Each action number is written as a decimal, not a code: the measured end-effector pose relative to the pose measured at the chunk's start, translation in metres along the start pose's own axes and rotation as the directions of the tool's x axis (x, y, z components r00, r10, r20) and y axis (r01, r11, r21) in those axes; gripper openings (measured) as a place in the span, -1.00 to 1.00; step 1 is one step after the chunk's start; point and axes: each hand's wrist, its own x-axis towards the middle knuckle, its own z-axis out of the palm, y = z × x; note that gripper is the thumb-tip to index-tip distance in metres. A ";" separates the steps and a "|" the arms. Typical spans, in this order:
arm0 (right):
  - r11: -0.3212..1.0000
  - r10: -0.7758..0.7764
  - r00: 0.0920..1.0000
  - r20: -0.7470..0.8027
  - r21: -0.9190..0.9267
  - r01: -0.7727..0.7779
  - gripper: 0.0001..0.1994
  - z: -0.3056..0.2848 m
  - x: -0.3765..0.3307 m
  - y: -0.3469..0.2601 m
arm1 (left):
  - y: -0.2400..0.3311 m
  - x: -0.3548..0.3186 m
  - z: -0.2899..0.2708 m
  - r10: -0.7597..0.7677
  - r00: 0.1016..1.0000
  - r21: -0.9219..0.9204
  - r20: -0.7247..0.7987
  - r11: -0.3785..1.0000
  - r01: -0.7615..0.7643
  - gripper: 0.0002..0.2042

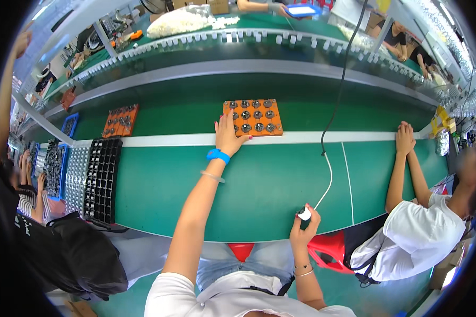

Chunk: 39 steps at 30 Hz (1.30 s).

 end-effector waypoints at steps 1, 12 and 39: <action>1.000 0.001 1.000 0.005 -0.004 -0.001 -0.62 -0.001 0.000 -0.002 | -0.001 0.008 0.004 -0.008 1.000 0.020 -0.004 1.000 0.008 0.05; 1.000 -0.008 1.000 0.014 -0.016 0.008 -0.61 0.000 0.000 -0.012 | 0.008 -0.020 -0.011 0.133 0.982 0.054 -0.132 0.991 -0.127 -0.18; 0.986 0.114 0.990 0.082 0.112 -0.123 -0.61 -0.001 0.003 0.000 | 0.220 -0.211 -0.294 0.611 0.479 -0.407 -0.630 0.265 -0.874 -0.95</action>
